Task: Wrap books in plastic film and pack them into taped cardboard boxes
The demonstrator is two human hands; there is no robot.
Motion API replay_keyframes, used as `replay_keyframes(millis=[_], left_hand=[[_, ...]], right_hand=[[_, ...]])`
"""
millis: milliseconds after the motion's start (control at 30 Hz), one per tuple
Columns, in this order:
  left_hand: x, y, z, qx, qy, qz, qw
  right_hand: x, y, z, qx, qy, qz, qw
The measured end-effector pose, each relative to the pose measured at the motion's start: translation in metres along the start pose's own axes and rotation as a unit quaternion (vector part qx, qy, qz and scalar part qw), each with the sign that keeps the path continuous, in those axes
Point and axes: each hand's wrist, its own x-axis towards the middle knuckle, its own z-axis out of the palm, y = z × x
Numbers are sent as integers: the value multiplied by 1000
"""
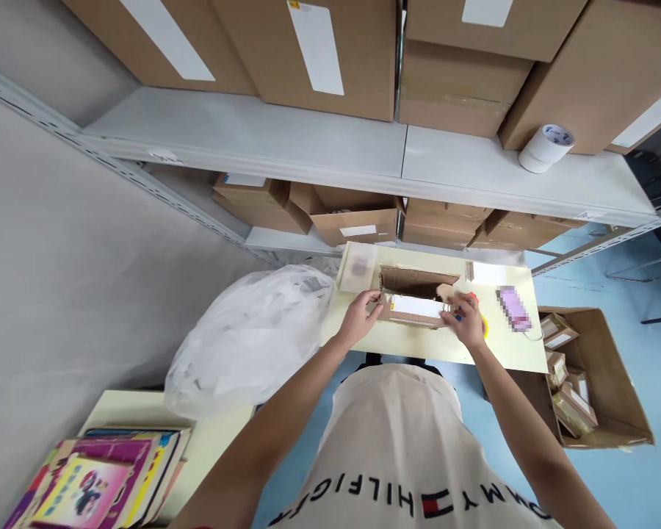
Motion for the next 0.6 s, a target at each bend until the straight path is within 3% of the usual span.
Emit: replay_keyframes(millis=[100,300,433,600], left_hand=[[6,-1,4,-4,13,-17,1000],[10,-7,5,-1,13,-45,999],[9,-9,2,18,-2,-10,1000],[8,-7,3,51,-97,34,993]], right_hand=[[17,-4,0,-5,32,9,999],[42,-14,-15,-79,-96,-101,987],[21,-11,-10,-106,-110,-126,980],[-18,-6,5,-81,-57,-47,994]])
